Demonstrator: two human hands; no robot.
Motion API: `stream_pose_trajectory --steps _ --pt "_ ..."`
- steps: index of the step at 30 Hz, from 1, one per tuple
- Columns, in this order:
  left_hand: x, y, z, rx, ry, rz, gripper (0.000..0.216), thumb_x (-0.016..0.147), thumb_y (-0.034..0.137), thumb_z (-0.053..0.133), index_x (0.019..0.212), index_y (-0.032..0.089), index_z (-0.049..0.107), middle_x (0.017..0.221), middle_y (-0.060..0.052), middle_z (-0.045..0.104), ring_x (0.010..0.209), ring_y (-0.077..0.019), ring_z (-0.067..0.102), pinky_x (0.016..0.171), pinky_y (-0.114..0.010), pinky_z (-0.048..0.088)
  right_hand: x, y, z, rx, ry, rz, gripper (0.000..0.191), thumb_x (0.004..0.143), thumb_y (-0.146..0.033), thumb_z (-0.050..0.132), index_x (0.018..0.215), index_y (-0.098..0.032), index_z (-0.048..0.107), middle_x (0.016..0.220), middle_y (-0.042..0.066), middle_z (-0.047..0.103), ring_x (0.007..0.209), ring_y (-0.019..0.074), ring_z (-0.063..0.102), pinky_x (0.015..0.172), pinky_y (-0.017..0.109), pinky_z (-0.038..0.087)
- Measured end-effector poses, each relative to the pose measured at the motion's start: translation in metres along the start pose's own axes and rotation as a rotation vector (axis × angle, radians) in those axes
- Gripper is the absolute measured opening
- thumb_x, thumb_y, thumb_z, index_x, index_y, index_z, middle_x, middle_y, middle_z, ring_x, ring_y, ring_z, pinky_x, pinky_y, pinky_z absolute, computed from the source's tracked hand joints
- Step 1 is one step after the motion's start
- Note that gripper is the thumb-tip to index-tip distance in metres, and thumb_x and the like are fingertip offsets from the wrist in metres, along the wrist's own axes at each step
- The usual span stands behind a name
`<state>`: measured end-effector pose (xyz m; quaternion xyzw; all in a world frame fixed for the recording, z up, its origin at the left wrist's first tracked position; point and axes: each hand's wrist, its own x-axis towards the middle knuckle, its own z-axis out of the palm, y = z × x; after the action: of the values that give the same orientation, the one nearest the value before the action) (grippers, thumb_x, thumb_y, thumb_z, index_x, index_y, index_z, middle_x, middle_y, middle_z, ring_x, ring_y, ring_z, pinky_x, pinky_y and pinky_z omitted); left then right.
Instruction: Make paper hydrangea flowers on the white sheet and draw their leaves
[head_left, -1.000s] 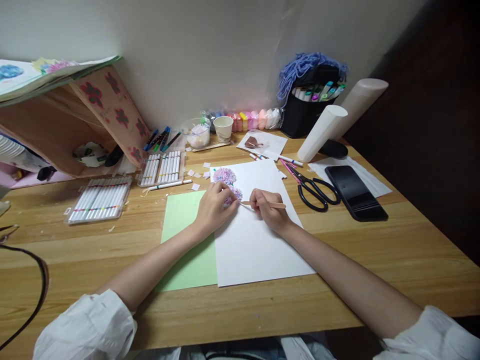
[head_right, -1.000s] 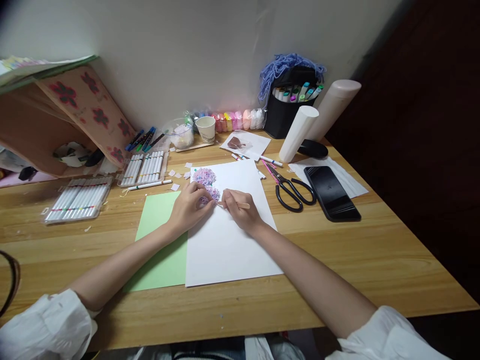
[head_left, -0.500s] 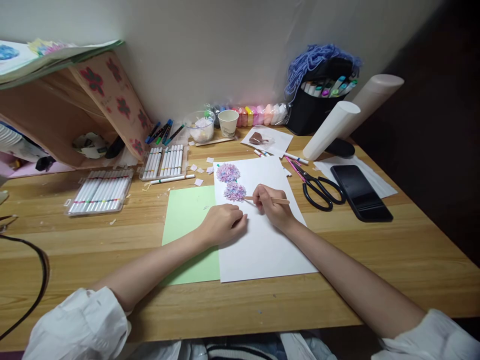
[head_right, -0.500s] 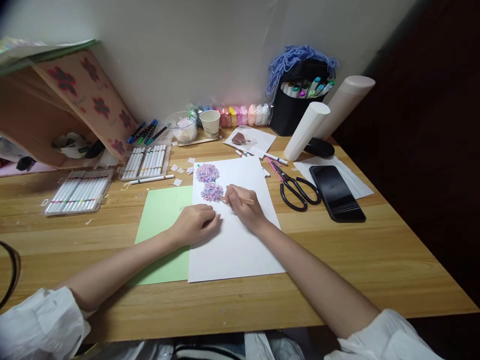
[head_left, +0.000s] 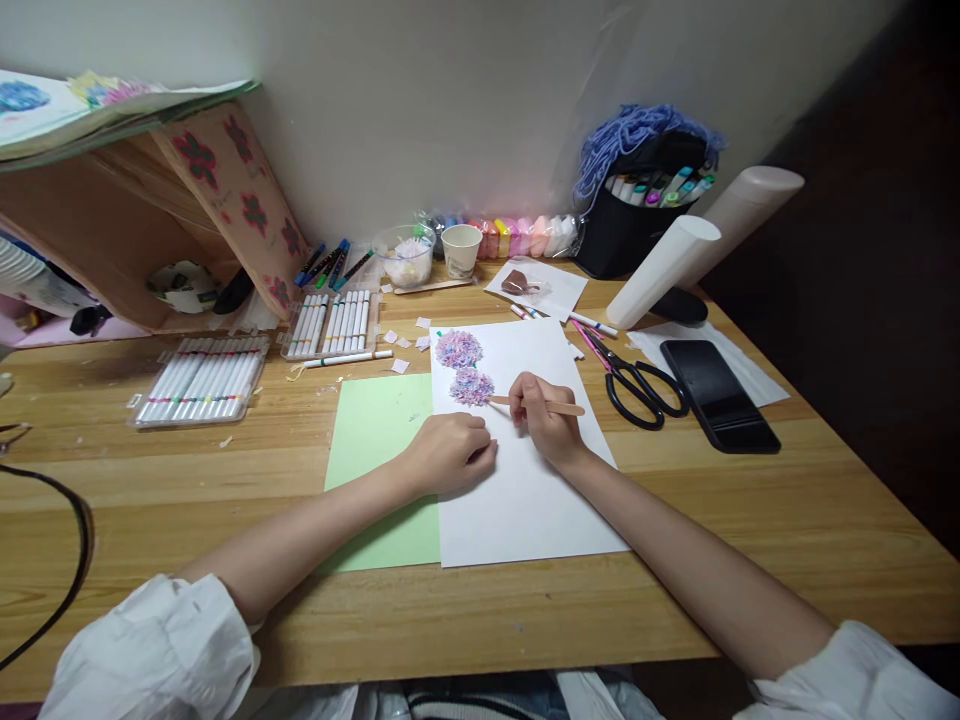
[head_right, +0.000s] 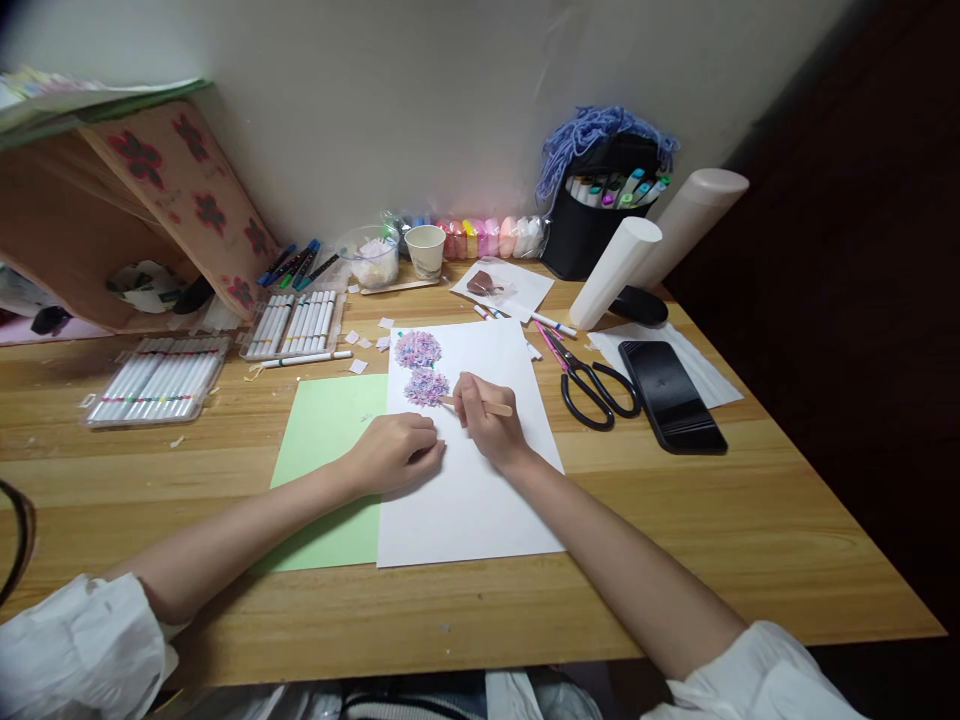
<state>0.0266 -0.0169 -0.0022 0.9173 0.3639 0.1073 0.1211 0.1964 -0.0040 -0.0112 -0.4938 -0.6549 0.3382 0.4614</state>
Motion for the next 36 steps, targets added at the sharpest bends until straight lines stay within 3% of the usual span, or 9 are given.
stream_pose_trajectory --steps 6,11,14,19,27,36 --pt "-0.002 -0.001 -0.003 -0.079 0.067 -0.032 0.038 0.090 0.025 0.041 0.054 0.018 0.051 0.058 -0.001 0.056 0.056 -0.0126 0.049 0.052 -0.028 0.029 -0.002 0.002 -0.002 -0.012 0.007 -0.004 0.051 0.097 -0.047 0.028 0.058 -0.021 0.047 0.046 -0.003 0.046 0.044 0.0113 0.046 0.049 0.025 0.036" --pt "0.001 -0.048 -0.033 -0.037 0.394 -0.485 0.037 0.093 0.030 0.038 0.061 0.019 0.052 0.066 -0.003 0.060 0.064 -0.0160 0.053 0.057 -0.028 0.032 -0.005 0.006 -0.002 0.005 0.082 -0.063 0.052 0.098 -0.044 0.027 0.055 -0.021 0.046 0.046 -0.002 0.045 0.045 0.0116 0.042 0.050 0.026 0.034" --pt "0.000 -0.086 -0.052 0.080 0.403 -0.675 0.024 0.090 0.025 0.044 0.072 0.018 0.059 0.079 -0.008 0.065 0.077 -0.0219 0.057 0.062 -0.030 0.036 -0.005 0.008 -0.001 0.020 0.076 -0.070 0.052 0.098 -0.043 0.027 0.055 -0.021 0.047 0.046 -0.002 0.045 0.045 0.0116 0.042 0.049 0.027 0.033" --pt "0.000 -0.117 -0.051 0.096 0.355 -0.612 0.012 0.084 0.026 0.057 0.078 0.019 0.065 0.082 -0.007 0.064 0.087 -0.0238 0.057 0.072 -0.032 0.040 -0.006 0.009 0.000 0.033 0.068 -0.071 0.052 0.098 -0.043 0.028 0.055 -0.021 0.047 0.046 -0.002 0.045 0.044 0.0117 0.041 0.049 0.027 0.033" --pt "0.020 -0.118 -0.034 0.133 0.351 -0.397 0.016 0.083 0.033 0.062 0.080 0.019 0.068 0.080 -0.007 0.060 0.084 -0.0233 0.053 0.073 -0.034 0.040 -0.006 0.011 0.000 0.042 0.069 -0.060 0.052 0.097 -0.043 0.028 0.055 -0.021 0.048 0.046 -0.002 0.044 0.044 0.0122 0.042 0.048 0.027 0.033" --pt "0.019 -0.124 -0.035 0.026 0.380 -0.431 0.023 0.087 0.034 0.056 0.077 0.018 0.069 0.076 -0.006 0.065 0.076 -0.0203 0.055 0.068 -0.031 0.039 -0.006 0.009 0.000 0.040 0.064 -0.067 0.052 0.097 -0.043 0.028 0.054 -0.021 0.047 0.046 -0.002 0.044 0.044 0.0123 0.042 0.048 0.027 0.033"
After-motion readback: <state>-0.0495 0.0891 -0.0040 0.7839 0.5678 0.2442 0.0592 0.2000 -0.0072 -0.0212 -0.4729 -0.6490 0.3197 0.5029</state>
